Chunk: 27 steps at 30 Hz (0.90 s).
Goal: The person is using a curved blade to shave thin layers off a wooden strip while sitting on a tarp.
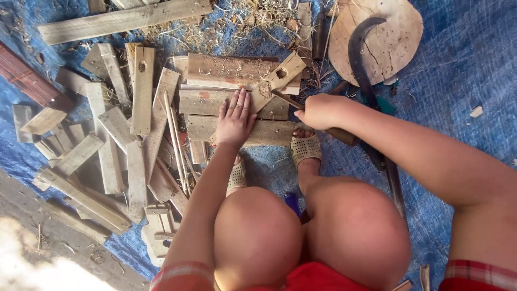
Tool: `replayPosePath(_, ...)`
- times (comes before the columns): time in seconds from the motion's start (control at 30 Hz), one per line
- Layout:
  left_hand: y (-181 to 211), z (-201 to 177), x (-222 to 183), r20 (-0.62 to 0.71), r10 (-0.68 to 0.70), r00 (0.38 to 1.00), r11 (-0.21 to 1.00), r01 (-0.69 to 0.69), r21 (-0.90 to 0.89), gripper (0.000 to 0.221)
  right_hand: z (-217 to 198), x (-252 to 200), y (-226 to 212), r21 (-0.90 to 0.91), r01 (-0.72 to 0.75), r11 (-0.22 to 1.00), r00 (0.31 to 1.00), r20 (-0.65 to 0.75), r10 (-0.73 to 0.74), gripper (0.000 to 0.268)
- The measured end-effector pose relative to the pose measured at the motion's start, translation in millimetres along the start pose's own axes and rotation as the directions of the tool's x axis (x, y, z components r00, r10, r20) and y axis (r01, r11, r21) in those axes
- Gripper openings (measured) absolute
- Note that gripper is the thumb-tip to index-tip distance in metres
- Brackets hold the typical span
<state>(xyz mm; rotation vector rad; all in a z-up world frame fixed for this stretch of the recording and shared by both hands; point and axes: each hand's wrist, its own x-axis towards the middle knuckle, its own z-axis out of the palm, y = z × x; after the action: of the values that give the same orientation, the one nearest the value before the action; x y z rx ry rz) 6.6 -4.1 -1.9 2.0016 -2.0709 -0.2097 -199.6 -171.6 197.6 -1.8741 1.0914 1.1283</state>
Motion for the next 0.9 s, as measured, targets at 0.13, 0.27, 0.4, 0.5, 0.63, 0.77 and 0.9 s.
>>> replayPosePath(0.13,1.1,-2.9,0.4,0.053,0.024,0.998,1.0,-0.023,-0.015,0.064,-3.3,-25.0,9.5,-0.078,-0.025,0.997,1.0,-0.02,0.023,0.06)
replayPosePath(0.27,1.5,4.9,-2.2,0.06,0.045,0.997,0.999,-0.044,-0.013,0.064,17.1,-37.9,14.5,-0.344,-0.029,0.939,0.977,-0.21,-0.047,0.046)
replayPosePath(0.4,1.2,7.3,-1.2,0.052,0.043,0.998,0.999,-0.044,0.016,0.065,23.1,-36.3,19.3,-0.418,-0.052,0.907,0.933,-0.344,-0.105,0.035)
replayPosePath(0.5,1.6,7.5,-1.9,0.055,0.04,0.998,0.999,-0.041,0.017,0.065,20.3,-33.4,22.9,-0.434,-0.051,0.899,0.927,-0.356,-0.119,0.033)
replayPosePath(0.63,2.2,5.4,-2.1,0.081,0.035,0.996,0.999,-0.036,0.011,0.065,23.2,-28.2,26.1,-0.5,-0.011,0.866,0.892,-0.396,-0.217,0.03)
replayPosePath(0.77,3.6,-0.1,-0.8,0.12,0.027,0.992,1.0,-0.026,-0.013,0.064,24.0,-21.8,24.9,-0.553,-0.004,0.833,0.868,-0.415,-0.272,0.029)
replayPosePath(0.9,1.4,-4.8,1.7,0.176,0.035,0.984,0.999,-0.031,-0.023,0.064,9.8,-28.3,16.0,-0.465,0.015,0.885,0.942,-0.289,-0.168,0.037)
